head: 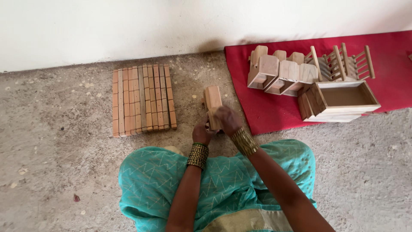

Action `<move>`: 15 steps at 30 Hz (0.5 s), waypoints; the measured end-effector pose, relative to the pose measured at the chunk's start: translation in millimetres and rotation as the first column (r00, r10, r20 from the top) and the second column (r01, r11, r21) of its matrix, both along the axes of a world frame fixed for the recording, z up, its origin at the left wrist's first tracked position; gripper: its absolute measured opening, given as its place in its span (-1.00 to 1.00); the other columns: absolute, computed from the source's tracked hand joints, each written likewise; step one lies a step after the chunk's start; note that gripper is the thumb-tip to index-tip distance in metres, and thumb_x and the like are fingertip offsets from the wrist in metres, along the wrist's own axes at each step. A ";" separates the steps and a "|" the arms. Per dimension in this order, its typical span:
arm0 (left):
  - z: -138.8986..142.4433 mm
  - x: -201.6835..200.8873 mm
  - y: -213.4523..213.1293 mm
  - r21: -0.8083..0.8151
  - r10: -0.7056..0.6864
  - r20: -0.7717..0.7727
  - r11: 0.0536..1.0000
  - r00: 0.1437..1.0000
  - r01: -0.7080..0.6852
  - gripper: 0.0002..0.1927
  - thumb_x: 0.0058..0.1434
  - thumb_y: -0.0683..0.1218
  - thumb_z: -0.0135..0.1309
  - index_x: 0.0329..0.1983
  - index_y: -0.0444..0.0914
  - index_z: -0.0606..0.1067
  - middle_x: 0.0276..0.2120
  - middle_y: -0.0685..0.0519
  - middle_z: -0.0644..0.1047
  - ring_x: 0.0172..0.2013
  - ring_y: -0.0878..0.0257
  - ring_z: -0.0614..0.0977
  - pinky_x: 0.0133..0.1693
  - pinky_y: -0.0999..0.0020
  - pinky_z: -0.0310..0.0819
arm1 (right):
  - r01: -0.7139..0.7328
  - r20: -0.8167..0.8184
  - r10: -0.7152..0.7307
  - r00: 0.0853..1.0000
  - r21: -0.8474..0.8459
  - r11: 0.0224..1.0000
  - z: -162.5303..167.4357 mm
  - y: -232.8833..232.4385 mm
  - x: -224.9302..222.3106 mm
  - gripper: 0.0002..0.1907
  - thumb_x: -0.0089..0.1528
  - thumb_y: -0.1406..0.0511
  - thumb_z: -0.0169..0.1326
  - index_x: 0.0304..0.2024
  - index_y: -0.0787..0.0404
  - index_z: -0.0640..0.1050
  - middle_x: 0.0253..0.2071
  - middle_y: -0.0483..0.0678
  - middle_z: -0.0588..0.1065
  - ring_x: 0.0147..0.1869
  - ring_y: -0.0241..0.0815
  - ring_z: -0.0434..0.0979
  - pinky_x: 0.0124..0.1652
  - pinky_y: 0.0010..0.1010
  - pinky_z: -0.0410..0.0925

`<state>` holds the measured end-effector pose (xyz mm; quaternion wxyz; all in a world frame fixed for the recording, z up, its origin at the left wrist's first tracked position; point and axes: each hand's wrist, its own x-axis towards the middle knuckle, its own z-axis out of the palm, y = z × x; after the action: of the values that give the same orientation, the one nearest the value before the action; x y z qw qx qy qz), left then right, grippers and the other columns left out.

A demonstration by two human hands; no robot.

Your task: The person sits on the floor and assembles small wooden toy parts. They first align and join thin wooden sticks into a flat panel, then pick up larger wooden toy pieces and fit them together, placing finished assemblies on the floor beside them.

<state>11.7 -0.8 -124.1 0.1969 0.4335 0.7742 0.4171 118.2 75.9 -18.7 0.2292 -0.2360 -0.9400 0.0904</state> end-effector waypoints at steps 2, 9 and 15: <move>0.4 1.2 0.2 -0.026 0.018 0.015 1.000 1.000 -0.017 -0.05 -0.13 0.00 0.51 0.39 -0.09 0.39 -0.04 0.01 0.65 -0.22 0.17 0.69 -0.15 0.21 0.64 | -0.070 0.013 0.070 0.997 0.017 0.997 -4.3 -11.6 14.5 -0.92 0.26 0.41 0.15 -0.35 0.22 0.62 -0.22 -0.01 0.59 -0.10 -0.10 0.58 -0.14 -0.29 0.50; -3.1 3.7 0.6 -0.057 0.019 0.036 0.998 0.999 -0.017 -0.06 -0.12 0.00 0.51 0.40 -0.07 0.40 -0.05 0.02 0.65 -0.20 0.17 0.69 -0.14 0.21 0.63 | -0.107 -0.129 0.119 0.985 0.093 0.990 -4.8 14.4 12.8 -0.91 0.13 0.49 0.15 -0.37 0.22 0.63 -0.30 0.00 0.58 -0.13 -0.03 0.56 -0.12 -0.22 0.48; -3.8 1.0 1.3 -0.027 0.002 0.016 1.000 1.000 -0.002 -0.05 -0.14 -0.02 0.52 0.38 -0.13 0.40 -0.05 0.04 0.65 -0.21 0.16 0.68 -0.13 0.22 0.62 | -0.012 -0.041 0.015 0.999 0.067 0.998 4.1 10.6 1.0 -0.91 0.15 0.47 0.15 -0.35 0.20 0.62 -0.23 -0.01 0.59 -0.08 -0.06 0.58 -0.13 -0.29 0.51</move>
<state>12.7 0.5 -127.9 0.2087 0.4267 0.7785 0.4103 119.2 86.6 -14.6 0.2557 -0.2197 -0.9392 0.0654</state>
